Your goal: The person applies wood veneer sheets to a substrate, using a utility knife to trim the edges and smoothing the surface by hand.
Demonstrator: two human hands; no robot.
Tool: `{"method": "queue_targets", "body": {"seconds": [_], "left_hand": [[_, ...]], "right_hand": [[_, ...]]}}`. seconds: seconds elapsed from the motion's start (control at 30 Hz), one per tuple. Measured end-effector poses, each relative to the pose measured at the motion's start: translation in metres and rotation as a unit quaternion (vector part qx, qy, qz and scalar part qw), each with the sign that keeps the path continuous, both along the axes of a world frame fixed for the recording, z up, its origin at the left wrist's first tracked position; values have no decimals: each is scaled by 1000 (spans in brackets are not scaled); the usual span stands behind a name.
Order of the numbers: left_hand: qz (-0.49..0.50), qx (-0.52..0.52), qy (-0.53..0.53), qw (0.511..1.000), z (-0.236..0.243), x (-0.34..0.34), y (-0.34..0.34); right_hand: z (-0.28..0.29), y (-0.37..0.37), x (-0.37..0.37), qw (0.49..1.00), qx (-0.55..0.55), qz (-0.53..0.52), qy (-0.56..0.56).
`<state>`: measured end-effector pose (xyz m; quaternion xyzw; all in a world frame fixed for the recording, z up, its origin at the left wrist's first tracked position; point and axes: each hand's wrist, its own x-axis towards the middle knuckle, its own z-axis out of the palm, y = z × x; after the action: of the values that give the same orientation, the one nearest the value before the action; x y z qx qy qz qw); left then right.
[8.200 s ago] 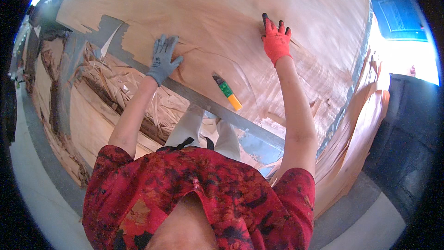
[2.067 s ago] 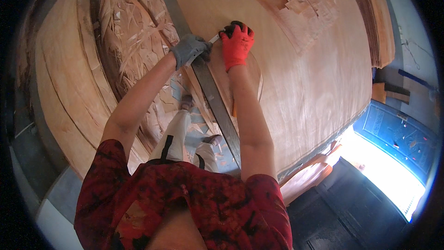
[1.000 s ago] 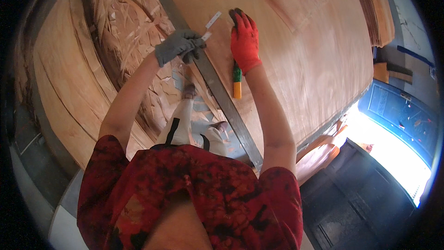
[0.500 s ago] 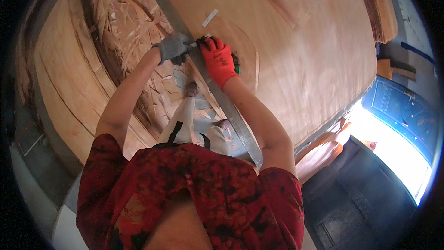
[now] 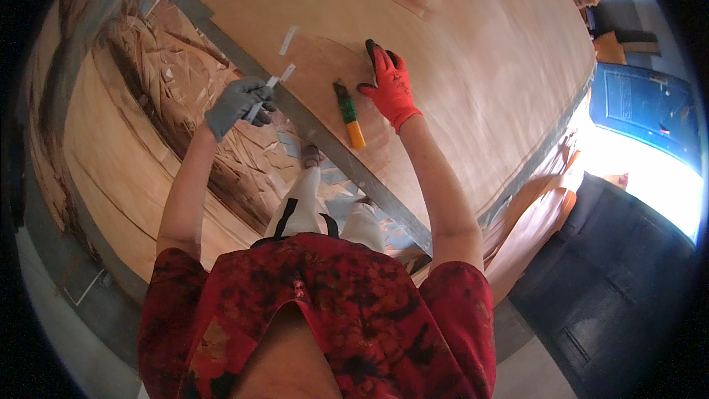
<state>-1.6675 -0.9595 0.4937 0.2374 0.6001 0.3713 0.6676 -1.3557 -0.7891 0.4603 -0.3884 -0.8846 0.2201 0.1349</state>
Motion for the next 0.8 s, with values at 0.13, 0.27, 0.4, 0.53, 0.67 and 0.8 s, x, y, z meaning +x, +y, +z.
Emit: {"method": "queue_targets", "body": {"seconds": [0.13, 0.27, 0.4, 0.53, 0.67, 0.8], "left_hand": [[-73, 43, 50, 995, -23, 37, 51], [-133, 7, 4, 991, -15, 81, 118], [-222, 120, 92, 963, -88, 97, 169], [-214, 75, 127, 966, -101, 111, 184], [-324, 221, 250, 885, -102, 101, 194], [-339, 137, 108, 925, -87, 85, 189]], "right_hand": [[-21, 11, 12, 997, -64, -48, 8], [-33, 15, 12, 993, -83, -73, 34], [-48, 19, 5, 994, -64, -57, 64], [-28, 13, 4, 996, -72, -61, 9], [-32, 19, 4, 996, -66, -46, -30], [-28, 17, 2, 986, -160, -43, -14]]}}
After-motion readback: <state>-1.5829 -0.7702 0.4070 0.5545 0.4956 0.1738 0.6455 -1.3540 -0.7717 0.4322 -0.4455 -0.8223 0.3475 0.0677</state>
